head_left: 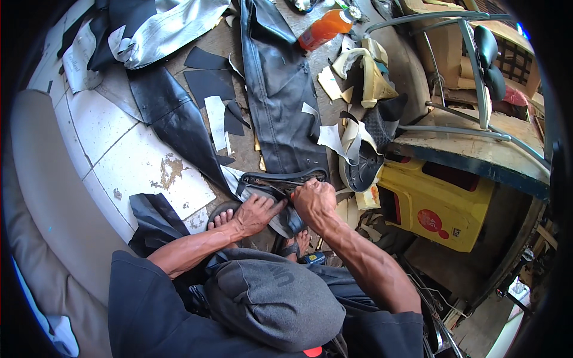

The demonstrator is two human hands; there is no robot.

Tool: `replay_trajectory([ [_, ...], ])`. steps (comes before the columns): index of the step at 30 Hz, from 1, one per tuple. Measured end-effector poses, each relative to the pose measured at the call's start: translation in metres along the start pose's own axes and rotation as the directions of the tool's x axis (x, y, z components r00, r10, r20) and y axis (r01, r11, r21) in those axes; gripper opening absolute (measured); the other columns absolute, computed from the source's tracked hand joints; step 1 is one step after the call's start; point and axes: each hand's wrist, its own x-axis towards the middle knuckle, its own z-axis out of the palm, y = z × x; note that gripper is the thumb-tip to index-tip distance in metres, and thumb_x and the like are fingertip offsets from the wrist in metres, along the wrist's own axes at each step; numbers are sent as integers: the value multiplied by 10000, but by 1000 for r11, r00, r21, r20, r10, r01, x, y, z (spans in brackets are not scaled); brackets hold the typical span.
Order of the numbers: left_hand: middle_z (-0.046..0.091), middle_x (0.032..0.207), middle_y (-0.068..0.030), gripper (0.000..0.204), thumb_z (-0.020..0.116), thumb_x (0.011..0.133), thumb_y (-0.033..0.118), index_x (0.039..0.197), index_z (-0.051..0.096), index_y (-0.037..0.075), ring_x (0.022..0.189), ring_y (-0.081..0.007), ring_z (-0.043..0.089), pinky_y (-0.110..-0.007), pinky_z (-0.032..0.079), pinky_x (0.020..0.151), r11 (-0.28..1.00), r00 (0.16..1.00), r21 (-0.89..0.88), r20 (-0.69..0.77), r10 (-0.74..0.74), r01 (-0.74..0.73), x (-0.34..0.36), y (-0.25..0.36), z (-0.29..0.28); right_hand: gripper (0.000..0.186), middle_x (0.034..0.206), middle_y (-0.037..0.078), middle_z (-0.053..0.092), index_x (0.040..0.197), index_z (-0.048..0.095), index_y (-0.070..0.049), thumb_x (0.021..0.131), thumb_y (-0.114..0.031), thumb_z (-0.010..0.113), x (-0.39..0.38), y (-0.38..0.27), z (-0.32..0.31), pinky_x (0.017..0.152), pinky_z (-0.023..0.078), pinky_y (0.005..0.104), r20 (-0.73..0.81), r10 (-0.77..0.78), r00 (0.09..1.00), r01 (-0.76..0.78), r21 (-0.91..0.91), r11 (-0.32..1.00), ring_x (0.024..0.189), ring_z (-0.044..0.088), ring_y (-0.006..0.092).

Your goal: The person reupholsters a bicycle seat by stretching black fabric over the foam and frame, securing it with a pneumatic stapler, and trimming the excess fabric with scissors.

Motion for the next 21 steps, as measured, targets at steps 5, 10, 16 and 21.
replay_trajectory([
  [5, 563, 926, -39, 660, 598, 852, 177, 1500, 494, 100, 864, -197, 564, -383, 405, 782, 998, 998, 3, 14, -66, 66, 2, 17, 5, 301, 932, 136, 767, 953, 812, -114, 952, -316, 587, 17, 7, -9, 714, 587, 414, 35, -102, 994, 103, -10, 995, 897, 759, 271],
  [10, 575, 854, -53, 646, 601, 852, 169, 1483, 506, 70, 758, -202, 561, -361, 412, 720, 996, 996, -15, 33, -88, 89, 15, 21, 14, 281, 974, 99, 780, 971, 808, -105, 936, -273, 586, 25, 8, -20, 749, 599, 393, 97, -146, 984, 153, -68, 986, 925, 762, 264],
  [16, 573, 782, -49, 615, 606, 861, 160, 1454, 524, 15, 683, -199, 557, -356, 423, 675, 995, 986, -68, -158, 57, -68, 11, 6, 7, 283, 972, 84, 785, 970, 814, -115, 943, -267, 577, 23, 2, -27, 715, 605, 404, 161, -106, 981, 113, -35, 993, 922, 764, 245],
  [21, 580, 767, -52, 641, 597, 883, 169, 1491, 481, 2, 672, -201, 568, -364, 435, 688, 1000, 999, 19, -26, -22, 22, 5, 10, 4, 287, 957, 96, 783, 969, 817, -128, 945, -261, 564, 27, 7, -19, 704, 604, 408, 104, -116, 988, 120, -25, 993, 910, 765, 250],
])
